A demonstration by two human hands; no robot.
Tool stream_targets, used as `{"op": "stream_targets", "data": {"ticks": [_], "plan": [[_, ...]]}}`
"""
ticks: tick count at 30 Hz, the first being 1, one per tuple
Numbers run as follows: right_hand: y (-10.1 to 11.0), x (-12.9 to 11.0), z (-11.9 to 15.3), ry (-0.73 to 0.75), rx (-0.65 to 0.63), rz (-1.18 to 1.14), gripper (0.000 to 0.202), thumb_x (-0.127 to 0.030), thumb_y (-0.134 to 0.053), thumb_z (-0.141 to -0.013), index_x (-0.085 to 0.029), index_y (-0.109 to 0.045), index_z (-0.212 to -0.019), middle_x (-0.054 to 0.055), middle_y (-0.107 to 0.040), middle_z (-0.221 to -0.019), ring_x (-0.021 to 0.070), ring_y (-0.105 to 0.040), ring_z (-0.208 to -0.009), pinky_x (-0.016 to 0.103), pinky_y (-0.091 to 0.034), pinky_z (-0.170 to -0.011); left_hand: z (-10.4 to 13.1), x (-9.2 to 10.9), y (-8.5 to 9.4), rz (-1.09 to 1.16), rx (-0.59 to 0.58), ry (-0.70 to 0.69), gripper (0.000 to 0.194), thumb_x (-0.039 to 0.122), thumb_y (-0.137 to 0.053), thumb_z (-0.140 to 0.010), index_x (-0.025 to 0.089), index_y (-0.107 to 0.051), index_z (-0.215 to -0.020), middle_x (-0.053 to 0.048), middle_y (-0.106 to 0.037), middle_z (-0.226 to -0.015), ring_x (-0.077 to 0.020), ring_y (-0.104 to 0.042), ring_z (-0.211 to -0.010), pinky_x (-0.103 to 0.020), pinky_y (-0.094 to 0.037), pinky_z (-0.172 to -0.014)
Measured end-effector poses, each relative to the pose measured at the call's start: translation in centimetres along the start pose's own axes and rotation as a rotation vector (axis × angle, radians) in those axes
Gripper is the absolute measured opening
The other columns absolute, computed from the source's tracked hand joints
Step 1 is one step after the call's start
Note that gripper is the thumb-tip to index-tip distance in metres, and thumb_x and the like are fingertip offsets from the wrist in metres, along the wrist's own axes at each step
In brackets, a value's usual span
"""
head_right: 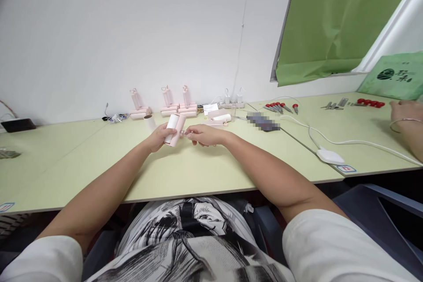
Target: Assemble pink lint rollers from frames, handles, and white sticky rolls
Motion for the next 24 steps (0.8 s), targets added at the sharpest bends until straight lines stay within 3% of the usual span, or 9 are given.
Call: {"op": "stream_targets", "data": {"ticks": [10,21,24], "plan": [[-0.1,-0.3,-0.8,0.109,0.124,0.126,0.031,-0.048,-0.041,-0.095,-0.019,-0.054,-0.091,0.002,-0.062,-0.079,0.0149,-0.053,-0.069,0.026,-0.04,-0.065,0.1,0.1,-0.3,-0.14,-0.002,-0.052,0.034,0.04,-0.063,-0.073,0.018,-0.048,-0.094,0.001,-0.051,-0.071,-0.0122,-0.049,-0.054,-0.025,-0.039,-0.044],[-0.6,-0.5,-1.2,0.119,0.173,0.135,0.026,-0.041,-0.042,-0.095,-0.018,-0.053,-0.091,0.0,-0.056,-0.075,0.0148,-0.05,-0.067,0.027,-0.038,-0.064,0.5,0.5,-0.3,-0.221,0.056,-0.038,0.032,0.04,-0.061,-0.072,0.018,-0.05,-0.093,0.0,-0.052,-0.074,-0.0142,-0.049,-0.06,-0.025,-0.036,-0.047],[-0.3,-0.3,-1.3,0.13,0.203,0.1,0.025,-0.042,-0.044,-0.094,-0.018,-0.054,-0.091,0.0,-0.056,-0.075,0.014,-0.05,-0.067,0.026,-0.037,-0.063,0.4,1.2,0.5,-0.324,0.147,-0.114,0.032,0.042,-0.061,-0.073,0.018,-0.055,-0.093,-0.002,-0.057,-0.079,-0.0165,-0.051,-0.067,-0.026,-0.037,-0.053]]}}
Point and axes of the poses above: each hand's wrist, its own z-axis away from the middle knuckle, its own y-axis out of the back of the hand, x = y × z, the point moved 9 cm from there along -z, towards the middle knuckle
